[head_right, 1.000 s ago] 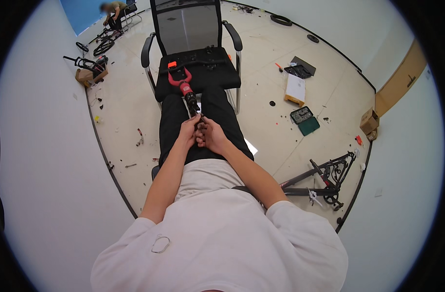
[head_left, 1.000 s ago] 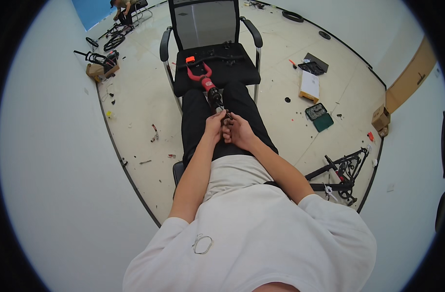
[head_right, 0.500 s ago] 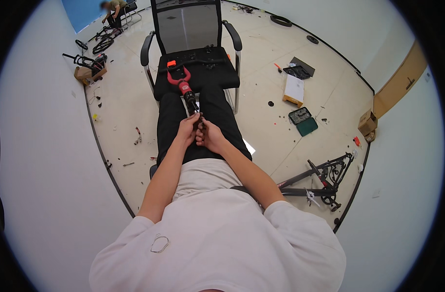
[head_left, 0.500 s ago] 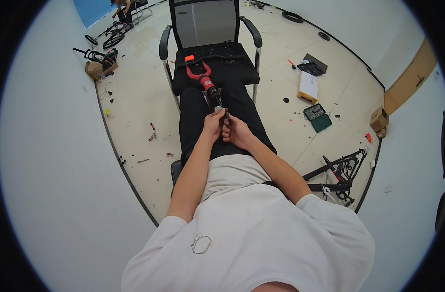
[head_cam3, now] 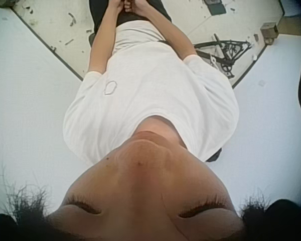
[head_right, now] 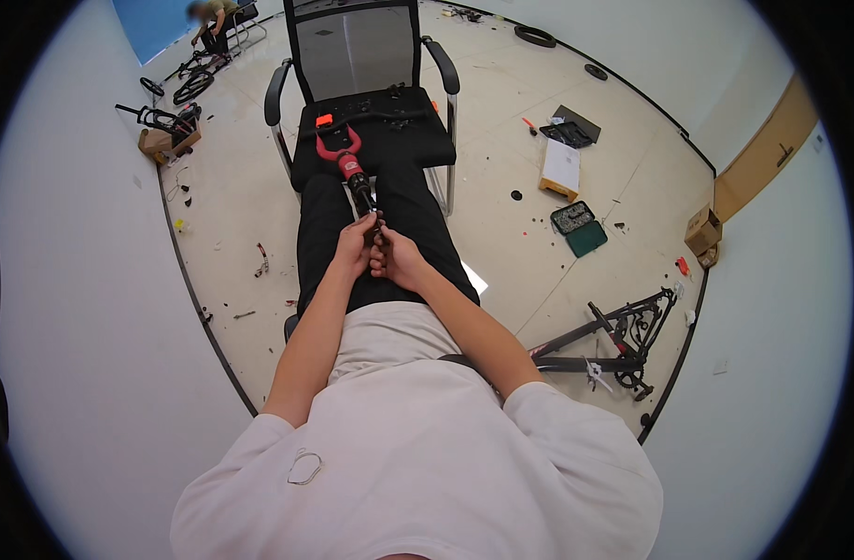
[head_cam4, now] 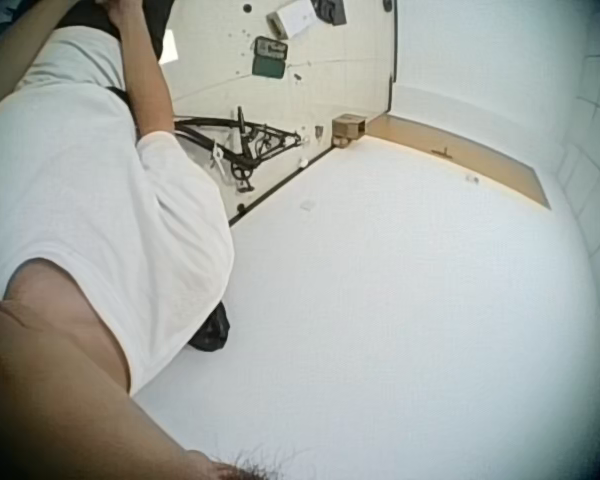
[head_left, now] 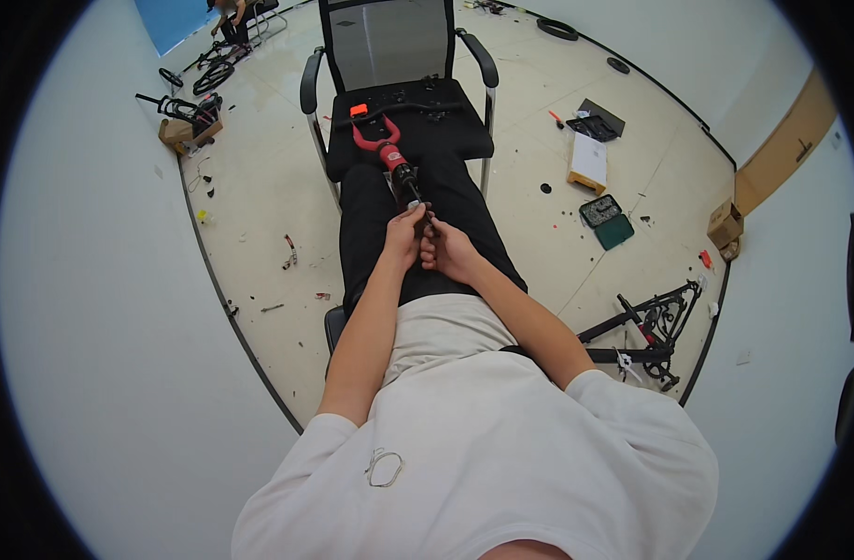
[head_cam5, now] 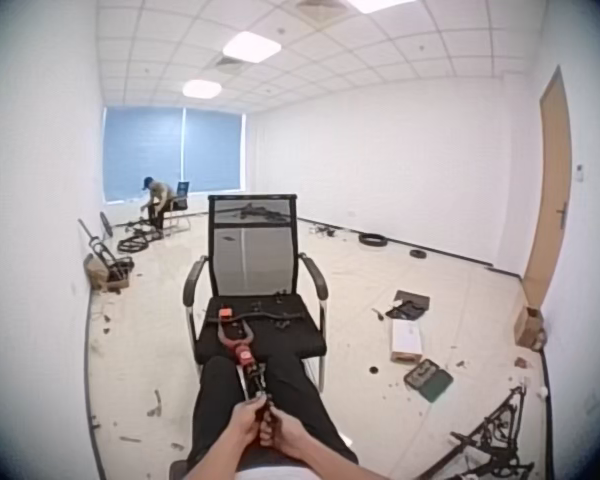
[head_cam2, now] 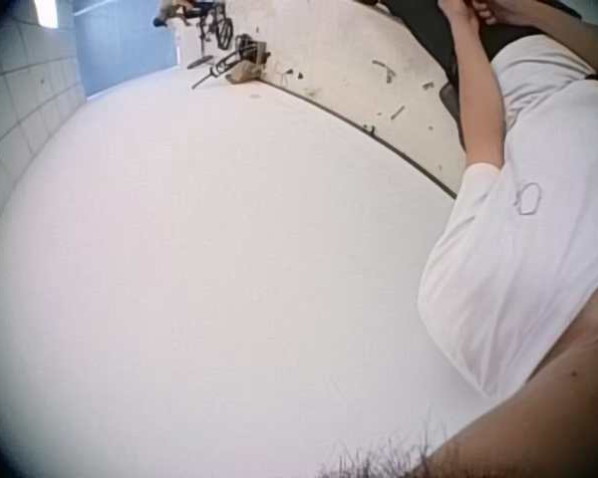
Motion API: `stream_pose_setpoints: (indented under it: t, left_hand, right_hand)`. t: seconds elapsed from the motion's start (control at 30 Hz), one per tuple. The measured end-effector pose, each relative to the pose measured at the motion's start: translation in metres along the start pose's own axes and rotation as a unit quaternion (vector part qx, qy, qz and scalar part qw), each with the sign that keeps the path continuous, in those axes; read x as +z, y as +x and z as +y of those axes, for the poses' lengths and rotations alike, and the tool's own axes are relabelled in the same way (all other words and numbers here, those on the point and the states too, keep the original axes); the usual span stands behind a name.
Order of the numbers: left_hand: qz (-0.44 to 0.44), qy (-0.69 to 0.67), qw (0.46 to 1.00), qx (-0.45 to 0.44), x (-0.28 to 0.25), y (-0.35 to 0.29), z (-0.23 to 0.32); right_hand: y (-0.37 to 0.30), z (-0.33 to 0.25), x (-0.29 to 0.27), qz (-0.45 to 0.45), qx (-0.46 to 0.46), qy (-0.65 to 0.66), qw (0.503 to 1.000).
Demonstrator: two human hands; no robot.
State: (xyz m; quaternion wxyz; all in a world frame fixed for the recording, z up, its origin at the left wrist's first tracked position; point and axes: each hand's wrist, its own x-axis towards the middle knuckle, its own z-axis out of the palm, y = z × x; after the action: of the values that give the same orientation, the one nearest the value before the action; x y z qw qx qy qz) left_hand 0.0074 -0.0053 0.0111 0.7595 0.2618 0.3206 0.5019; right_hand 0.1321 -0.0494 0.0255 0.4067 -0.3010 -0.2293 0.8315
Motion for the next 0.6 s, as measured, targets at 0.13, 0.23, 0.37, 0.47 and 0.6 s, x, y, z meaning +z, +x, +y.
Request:
stream_pose_setpoints:
  t: [0.13,0.23,0.37,0.47,0.6]
  left_hand:
    - [-0.006,-0.001,1.000,-0.008,-0.0024,0.0019,-0.0014]
    - [-0.005,0.005,1.000,-0.015,-0.0045,0.0035,-0.0028]
    - [0.003,0.007,1.000,-0.011,-0.0039,0.0036,-0.0042]
    - [0.006,0.016,1.000,-0.016,-0.0018,0.0009,-0.0020]
    - [0.010,-0.008,1.000,-0.018,0.0007,-0.0013,-0.0009]
  right_hand:
    - [0.0006,0.0006,0.0000,0.007,-0.001,-0.004,1.000]
    - [0.0005,0.0015,-0.0002,0.012,-0.003,-0.010,1.000]
    - [0.0002,0.0008,0.0001,0.012,0.002,-0.010,1.000]
    - [-0.0002,0.0008,0.0005,0.013,0.003,-0.011,1.000]
    - [-0.0006,0.0005,0.0008,0.006,0.003,-0.009,1.000]
